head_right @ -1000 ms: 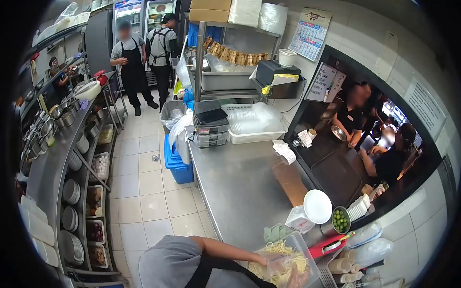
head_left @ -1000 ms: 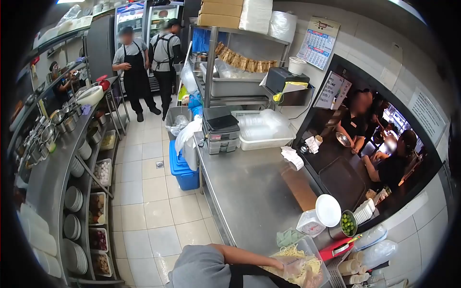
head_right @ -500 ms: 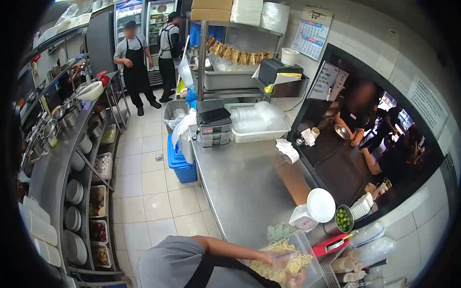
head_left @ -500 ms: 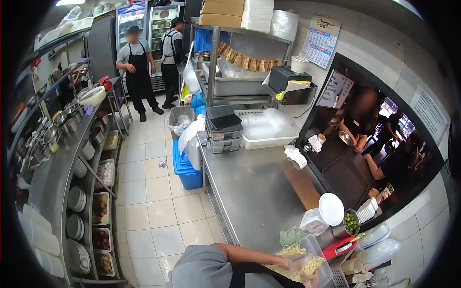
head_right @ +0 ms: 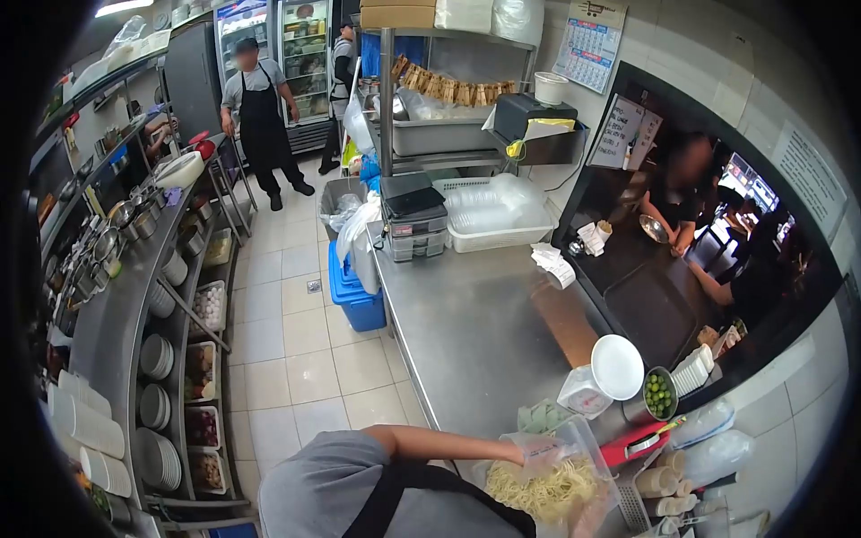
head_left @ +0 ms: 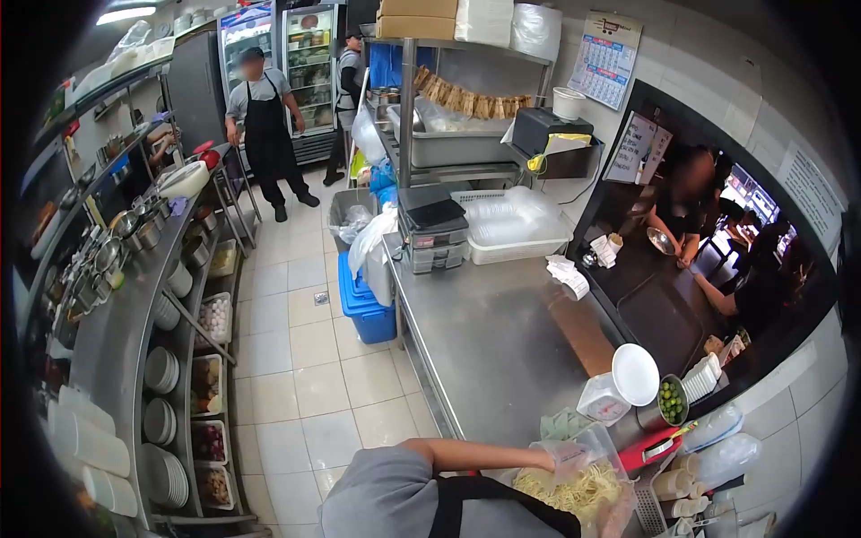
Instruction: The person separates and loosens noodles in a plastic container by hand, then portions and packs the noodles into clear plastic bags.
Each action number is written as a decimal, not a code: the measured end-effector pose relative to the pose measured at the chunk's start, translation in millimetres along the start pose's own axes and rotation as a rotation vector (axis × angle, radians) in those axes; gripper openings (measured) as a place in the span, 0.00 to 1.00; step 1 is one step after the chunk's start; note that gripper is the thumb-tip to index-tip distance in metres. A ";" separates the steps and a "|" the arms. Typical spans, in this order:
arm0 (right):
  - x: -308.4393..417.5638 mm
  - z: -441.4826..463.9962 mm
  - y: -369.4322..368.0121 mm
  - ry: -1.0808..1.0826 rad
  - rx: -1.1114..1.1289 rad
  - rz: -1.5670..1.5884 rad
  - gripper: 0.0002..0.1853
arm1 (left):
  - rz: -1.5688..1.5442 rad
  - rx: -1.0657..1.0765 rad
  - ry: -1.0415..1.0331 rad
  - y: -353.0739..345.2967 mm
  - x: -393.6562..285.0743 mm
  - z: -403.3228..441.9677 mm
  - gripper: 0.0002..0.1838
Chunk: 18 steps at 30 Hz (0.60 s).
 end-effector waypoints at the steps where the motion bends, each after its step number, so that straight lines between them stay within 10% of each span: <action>1: -9.4 -1.1 -9.7 0.053 0.060 -0.089 0.31 | -0.005 0.128 0.119 3.4 -4.0 0.4 0.27; 3: -49.3 -7.0 -61.1 0.201 0.273 -0.298 0.35 | 0.030 0.310 0.248 5.4 -15.2 3.0 0.26; 6: -46.4 3.0 -84.8 -0.180 0.402 -0.268 0.38 | 0.221 0.310 0.082 14.8 -51.8 -12.3 0.24; 12: -27.6 1.1 -51.8 -0.107 -0.014 -0.078 0.31 | -0.056 -0.108 -0.117 -1.1 -56.3 -25.4 0.23; 15: -28.5 5.9 -33.2 -0.162 -0.140 0.441 0.28 | 0.296 0.173 0.423 27.3 -104.0 6.7 0.20; 18: -4.0 2.9 -7.8 -0.164 -0.122 0.488 0.28 | 0.177 -0.048 0.202 -1.6 -39.8 19.2 0.16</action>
Point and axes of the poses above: each hand's wrist, its own z-axis towards the middle knuckle, its own y-axis out of the back of the hand, x = y × z, the point moved 2 cm from there along z, towards the middle knuckle, and after that the axes turned 9 degrees about y, right-handed, at the moved point
